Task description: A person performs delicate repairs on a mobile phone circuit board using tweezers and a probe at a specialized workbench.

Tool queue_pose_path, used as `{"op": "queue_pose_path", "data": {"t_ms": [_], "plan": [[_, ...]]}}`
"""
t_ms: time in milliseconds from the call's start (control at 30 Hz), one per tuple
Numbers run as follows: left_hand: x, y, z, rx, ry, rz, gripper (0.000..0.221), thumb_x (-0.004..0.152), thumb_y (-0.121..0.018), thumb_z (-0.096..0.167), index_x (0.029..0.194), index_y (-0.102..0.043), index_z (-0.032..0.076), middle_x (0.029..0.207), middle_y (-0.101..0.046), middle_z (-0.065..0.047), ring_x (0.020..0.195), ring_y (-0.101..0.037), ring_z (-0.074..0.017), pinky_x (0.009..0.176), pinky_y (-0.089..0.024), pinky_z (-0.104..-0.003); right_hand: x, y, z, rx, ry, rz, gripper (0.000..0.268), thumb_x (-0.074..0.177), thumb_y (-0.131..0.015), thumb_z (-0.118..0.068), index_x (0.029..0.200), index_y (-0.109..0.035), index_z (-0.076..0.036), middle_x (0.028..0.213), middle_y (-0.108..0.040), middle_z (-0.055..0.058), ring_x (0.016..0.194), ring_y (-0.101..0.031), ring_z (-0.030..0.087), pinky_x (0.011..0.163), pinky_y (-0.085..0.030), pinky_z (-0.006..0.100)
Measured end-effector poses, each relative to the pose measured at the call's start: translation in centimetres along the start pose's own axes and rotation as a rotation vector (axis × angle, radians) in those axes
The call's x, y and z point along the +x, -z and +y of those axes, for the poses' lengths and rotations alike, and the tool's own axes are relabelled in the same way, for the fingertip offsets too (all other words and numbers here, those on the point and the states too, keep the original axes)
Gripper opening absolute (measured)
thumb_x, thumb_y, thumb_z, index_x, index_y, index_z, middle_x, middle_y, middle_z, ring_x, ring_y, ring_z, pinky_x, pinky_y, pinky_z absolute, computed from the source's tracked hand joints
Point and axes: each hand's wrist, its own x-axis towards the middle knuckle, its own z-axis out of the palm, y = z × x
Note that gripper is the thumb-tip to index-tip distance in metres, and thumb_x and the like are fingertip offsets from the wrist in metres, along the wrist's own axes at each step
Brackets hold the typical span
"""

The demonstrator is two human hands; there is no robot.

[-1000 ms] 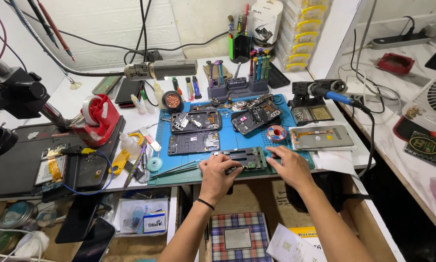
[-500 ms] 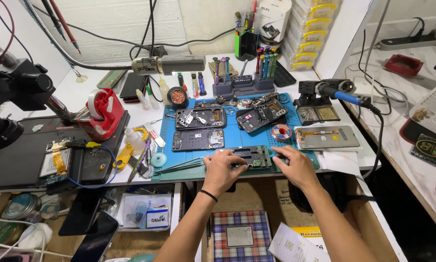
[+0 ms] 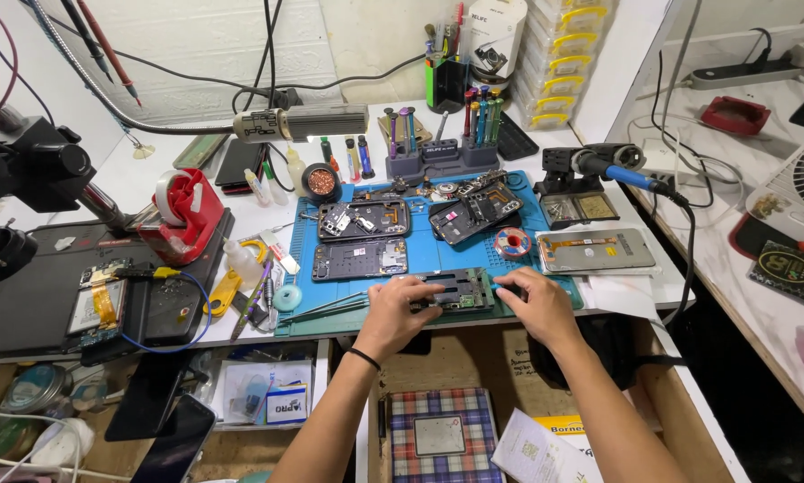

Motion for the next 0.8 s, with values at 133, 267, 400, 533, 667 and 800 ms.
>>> {"op": "queue_pose_path", "data": {"t_ms": [133,267,400,533,667,800], "plan": [[-0.5,-0.5,-1.3,-0.079,-0.057,0.147,0.033,0.079,-0.085,0.031,0.111,-0.077,0.037,0.095,-0.072,0.012,0.097,-0.068,-0.0117,0.091,-0.037,-0.033,-0.1,0.2,-0.1,0.007,-0.009,-0.009,0.021,0.087,-0.075,-0.031,0.107,-0.079,-0.031,0.105,-0.076,-0.01,0.074,-0.069,0.021,0.072,-0.057,0.037],[-0.8,-0.5,-1.9,-0.011,-0.084,0.223,0.031,0.081,-0.084,0.03,0.111,-0.077,0.037,0.096,-0.071,0.013,0.096,-0.068,-0.0108,0.093,-0.038,-0.035,-0.1,0.8,-0.7,0.004,0.0,-0.028,0.028,0.086,-0.075,-0.031,0.113,-0.078,-0.035,0.101,-0.076,-0.01,0.077,-0.07,0.019,0.073,-0.058,0.036],[-0.7,-1.0,-1.4,0.122,-0.152,0.237,0.027,0.082,-0.083,0.03,0.107,-0.076,0.037,0.096,-0.068,0.012,0.101,-0.066,-0.0131,0.099,-0.036,-0.045,-0.1,0.5,-0.4,0.002,0.007,-0.031,0.024,0.086,-0.075,-0.03,0.11,-0.08,-0.031,0.105,-0.077,-0.009,0.076,-0.07,0.02,0.073,-0.057,0.036],[-0.1,-1.2,0.4,0.232,-0.213,0.174,0.022,0.079,-0.085,0.031,0.099,-0.076,0.032,0.096,-0.067,0.009,0.101,-0.062,-0.0144,0.101,-0.032,-0.047,0.0,0.6,-0.4,0.014,0.003,-0.037,0.032,0.083,-0.077,-0.03,0.115,-0.078,-0.033,0.1,-0.076,-0.008,0.075,-0.068,0.017,0.072,-0.057,0.034],[1.0,-1.4,1.0,0.295,-0.154,0.048,0.014,0.081,-0.083,0.032,0.095,-0.078,0.031,0.095,-0.068,0.009,0.101,-0.061,-0.0143,0.103,-0.029,-0.05,0.1,0.4,0.0,0.014,0.011,-0.029,0.03,0.083,-0.077,-0.034,0.113,-0.078,-0.032,0.101,-0.076,-0.009,0.074,-0.068,0.017,0.07,-0.057,0.034],[1.6,-0.5,1.5,0.283,-0.057,-0.091,0.012,0.084,-0.082,0.033,0.096,-0.079,0.031,0.098,-0.07,0.008,0.104,-0.061,-0.015,0.104,-0.027,-0.05,0.1,0.6,-0.2,0.043,0.049,-0.032,0.027,0.085,-0.074,-0.029,0.112,-0.08,-0.025,0.106,-0.078,-0.002,0.074,-0.069,0.024,0.07,-0.057,0.038]]}}
